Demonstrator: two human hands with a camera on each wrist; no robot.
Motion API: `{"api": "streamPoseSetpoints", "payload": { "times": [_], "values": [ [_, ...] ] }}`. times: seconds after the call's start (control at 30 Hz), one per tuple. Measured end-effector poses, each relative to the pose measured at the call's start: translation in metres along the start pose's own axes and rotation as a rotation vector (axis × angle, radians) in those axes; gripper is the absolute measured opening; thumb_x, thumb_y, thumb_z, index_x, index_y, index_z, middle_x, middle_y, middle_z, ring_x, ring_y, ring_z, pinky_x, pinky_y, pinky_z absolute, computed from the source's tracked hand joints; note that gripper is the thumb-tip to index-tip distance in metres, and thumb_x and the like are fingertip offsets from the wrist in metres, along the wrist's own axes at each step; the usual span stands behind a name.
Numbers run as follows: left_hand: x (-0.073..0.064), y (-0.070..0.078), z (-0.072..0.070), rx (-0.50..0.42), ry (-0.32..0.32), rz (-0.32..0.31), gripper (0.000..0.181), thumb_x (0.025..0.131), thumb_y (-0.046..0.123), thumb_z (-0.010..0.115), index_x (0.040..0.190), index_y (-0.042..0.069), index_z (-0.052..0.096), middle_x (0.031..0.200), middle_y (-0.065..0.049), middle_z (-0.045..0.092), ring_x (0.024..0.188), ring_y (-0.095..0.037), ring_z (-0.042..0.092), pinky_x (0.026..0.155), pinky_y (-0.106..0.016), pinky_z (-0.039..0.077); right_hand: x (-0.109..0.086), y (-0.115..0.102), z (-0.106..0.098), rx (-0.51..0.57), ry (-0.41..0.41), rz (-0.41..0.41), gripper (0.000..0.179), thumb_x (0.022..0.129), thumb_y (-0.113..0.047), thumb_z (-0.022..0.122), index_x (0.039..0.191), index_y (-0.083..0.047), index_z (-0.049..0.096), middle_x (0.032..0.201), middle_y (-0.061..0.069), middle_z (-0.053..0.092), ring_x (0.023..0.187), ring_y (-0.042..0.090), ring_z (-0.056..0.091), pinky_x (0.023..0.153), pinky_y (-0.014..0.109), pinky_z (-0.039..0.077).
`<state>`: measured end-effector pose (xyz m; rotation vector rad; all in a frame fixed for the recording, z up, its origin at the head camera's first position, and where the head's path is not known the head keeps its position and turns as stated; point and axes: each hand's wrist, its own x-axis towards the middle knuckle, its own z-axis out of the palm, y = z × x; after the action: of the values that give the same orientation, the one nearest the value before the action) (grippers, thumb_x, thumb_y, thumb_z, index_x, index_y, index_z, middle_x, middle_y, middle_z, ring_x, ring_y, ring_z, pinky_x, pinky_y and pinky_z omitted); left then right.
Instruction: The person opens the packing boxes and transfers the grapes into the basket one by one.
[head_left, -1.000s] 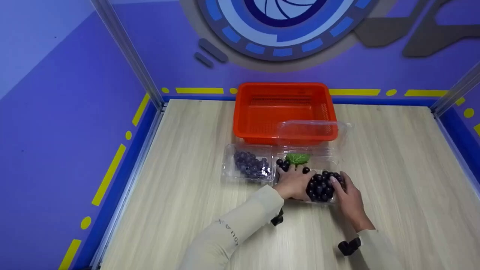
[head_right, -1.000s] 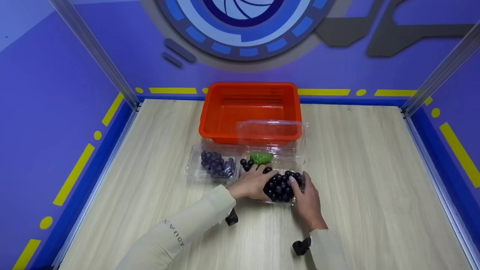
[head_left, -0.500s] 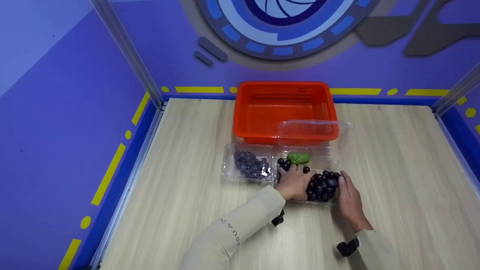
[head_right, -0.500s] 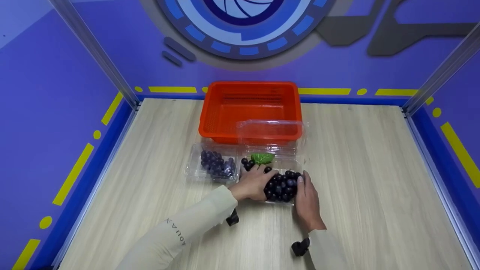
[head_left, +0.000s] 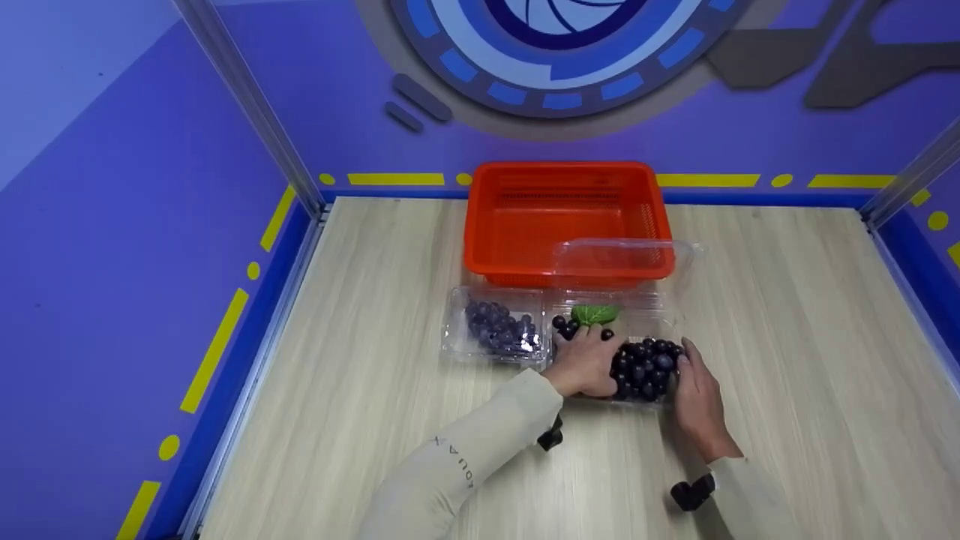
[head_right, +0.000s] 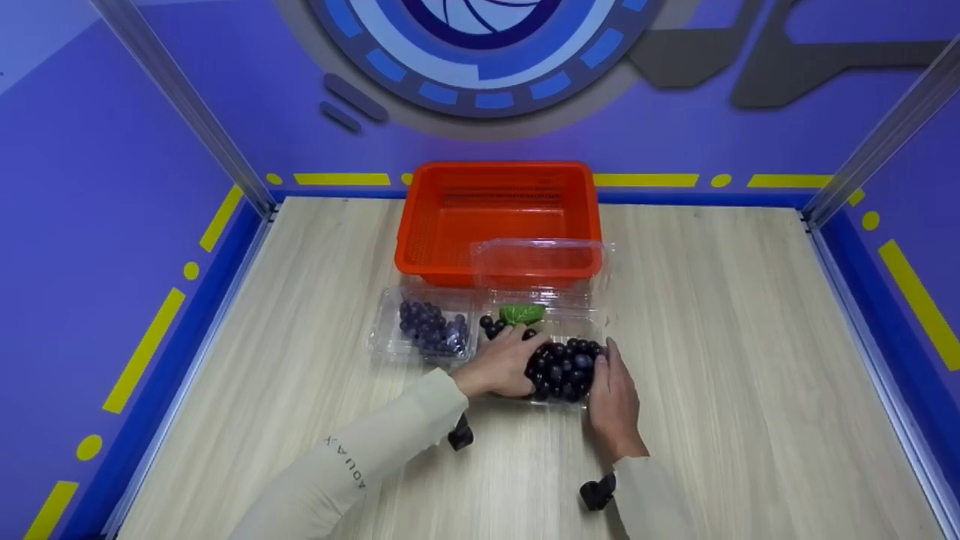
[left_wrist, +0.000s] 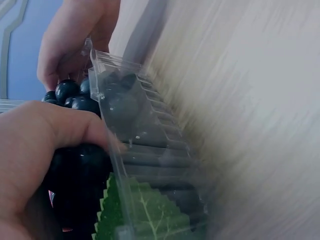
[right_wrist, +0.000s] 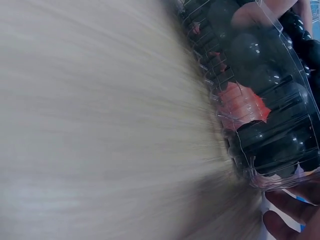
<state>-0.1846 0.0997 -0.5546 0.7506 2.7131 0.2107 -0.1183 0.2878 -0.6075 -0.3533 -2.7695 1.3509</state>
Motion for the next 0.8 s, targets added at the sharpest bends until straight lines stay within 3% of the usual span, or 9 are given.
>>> {"api": "streamPoseSetpoints", "payload": {
  "times": [0.4, 0.8],
  "values": [
    [-0.0025, -0.0014, 0.0016, -0.075, 0.048, -0.014, 0.083, 0.071, 0.025, 0.074, 0.145, 0.039, 0.039, 0.141, 0.0, 0.046, 0.128, -0.018, 0.047, 0.106, -0.071, 0.028, -0.0004, -0.0011, 0.0003, 0.008, 0.036, 0.007, 0.058, 0.106, -0.04, 0.016, 0.151, -0.004, 0.026, 0.153, 0.024, 0.032, 0.141, 0.043, 0.029, 0.115, 0.056, 0.023],
    [-0.0069, -0.0002, -0.0042, -0.131, 0.043, -0.037, 0.085, 0.07, 0.023, 0.073, 0.144, 0.043, 0.037, 0.141, 0.002, 0.045, 0.13, -0.016, 0.047, 0.108, -0.071, 0.022, -0.003, -0.0007, -0.0022, 0.028, 0.013, -0.003, 0.06, 0.105, -0.043, 0.015, 0.152, -0.005, 0.024, 0.155, 0.023, 0.029, 0.143, 0.042, 0.027, 0.115, 0.057, 0.022]
  ]
}}
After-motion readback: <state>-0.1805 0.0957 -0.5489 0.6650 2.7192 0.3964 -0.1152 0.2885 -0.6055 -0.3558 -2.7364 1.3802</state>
